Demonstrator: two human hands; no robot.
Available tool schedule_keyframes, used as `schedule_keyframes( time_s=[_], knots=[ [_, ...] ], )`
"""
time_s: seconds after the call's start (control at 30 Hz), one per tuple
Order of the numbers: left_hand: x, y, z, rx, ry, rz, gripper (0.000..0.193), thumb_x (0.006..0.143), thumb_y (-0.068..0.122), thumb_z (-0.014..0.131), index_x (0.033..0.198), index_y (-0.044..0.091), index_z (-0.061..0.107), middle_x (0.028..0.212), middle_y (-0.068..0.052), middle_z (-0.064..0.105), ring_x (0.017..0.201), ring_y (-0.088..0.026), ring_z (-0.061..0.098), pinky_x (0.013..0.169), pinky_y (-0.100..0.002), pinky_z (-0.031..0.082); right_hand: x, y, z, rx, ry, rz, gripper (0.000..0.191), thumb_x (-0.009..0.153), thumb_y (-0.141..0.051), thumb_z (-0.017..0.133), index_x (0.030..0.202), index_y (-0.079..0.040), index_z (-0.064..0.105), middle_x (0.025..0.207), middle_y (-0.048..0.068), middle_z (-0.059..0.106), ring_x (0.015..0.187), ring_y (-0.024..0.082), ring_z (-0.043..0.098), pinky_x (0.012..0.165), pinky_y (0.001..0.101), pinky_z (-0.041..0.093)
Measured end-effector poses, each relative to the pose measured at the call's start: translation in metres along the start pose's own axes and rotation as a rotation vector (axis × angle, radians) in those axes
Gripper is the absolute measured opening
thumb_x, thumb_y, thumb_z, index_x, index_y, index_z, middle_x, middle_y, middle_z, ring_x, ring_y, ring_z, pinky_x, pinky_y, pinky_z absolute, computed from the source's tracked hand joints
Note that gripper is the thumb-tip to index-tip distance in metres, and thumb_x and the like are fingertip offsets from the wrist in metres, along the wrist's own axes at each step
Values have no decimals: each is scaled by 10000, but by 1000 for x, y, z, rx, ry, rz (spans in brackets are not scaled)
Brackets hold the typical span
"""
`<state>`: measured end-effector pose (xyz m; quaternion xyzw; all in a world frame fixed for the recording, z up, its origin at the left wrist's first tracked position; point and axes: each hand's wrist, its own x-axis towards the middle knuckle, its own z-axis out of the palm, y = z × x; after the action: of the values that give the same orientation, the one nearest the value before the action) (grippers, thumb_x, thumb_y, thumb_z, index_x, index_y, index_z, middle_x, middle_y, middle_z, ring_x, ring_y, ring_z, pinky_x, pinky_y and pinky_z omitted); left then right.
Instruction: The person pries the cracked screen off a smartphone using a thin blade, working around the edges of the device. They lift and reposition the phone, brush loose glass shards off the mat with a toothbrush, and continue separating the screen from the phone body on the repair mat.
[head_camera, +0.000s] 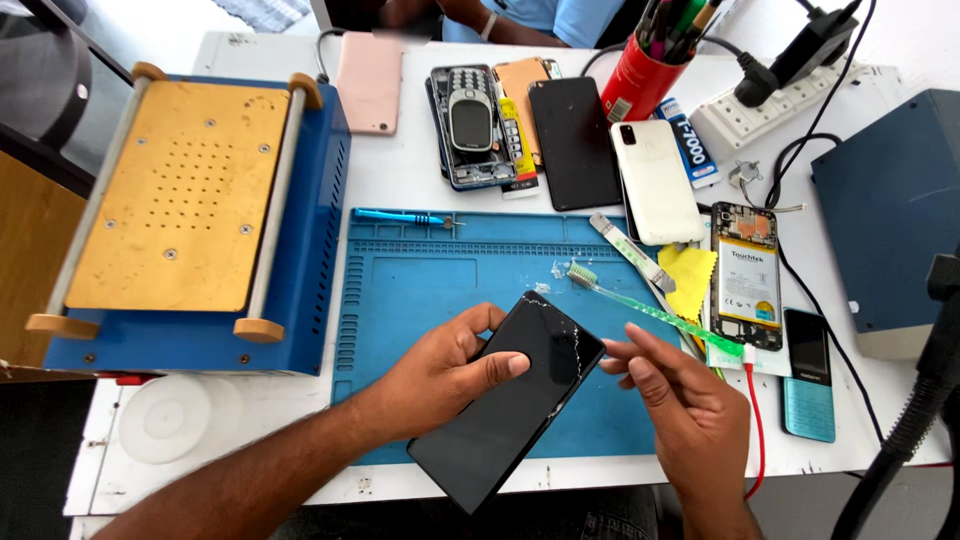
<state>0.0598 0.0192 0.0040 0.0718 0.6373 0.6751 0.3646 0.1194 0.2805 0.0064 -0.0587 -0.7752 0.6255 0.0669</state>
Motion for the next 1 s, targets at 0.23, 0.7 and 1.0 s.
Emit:
schedule_keyframes(
  time_s=[0.23, 0.7, 1.0],
  knots=[
    [-4, 4, 3, 123, 26, 140, 376, 991, 334, 670, 1183, 34, 550, 761, -108, 697, 693, -117, 648, 573, -275, 517, 6, -17, 8, 313, -192, 212, 500, 877, -47, 726, 1357, 67, 653, 1004, 199, 790, 862, 226, 739, 780, 339, 597],
    [-10, 21, 6, 342, 6, 22, 440, 940, 460, 621, 1141, 71, 571, 725, -79, 704, 679, -124, 737, 547, -309, 599, 8, -11, 22, 166, -12, 160, 140, 913, -66, 722, 852, 58, 700, 725, 163, 760, 593, 176, 714, 549, 324, 603],
    [-9, 7, 8, 162, -69, 106, 451, 977, 461, 645, 1139, 45, 582, 801, -98, 665, 739, -105, 648, 612, -306, 550, 1, -18, 15, 224, 47, 225, 295, 1008, -156, 630, 885, 97, 722, 713, 180, 729, 555, 210, 671, 528, 355, 577]
  ],
)
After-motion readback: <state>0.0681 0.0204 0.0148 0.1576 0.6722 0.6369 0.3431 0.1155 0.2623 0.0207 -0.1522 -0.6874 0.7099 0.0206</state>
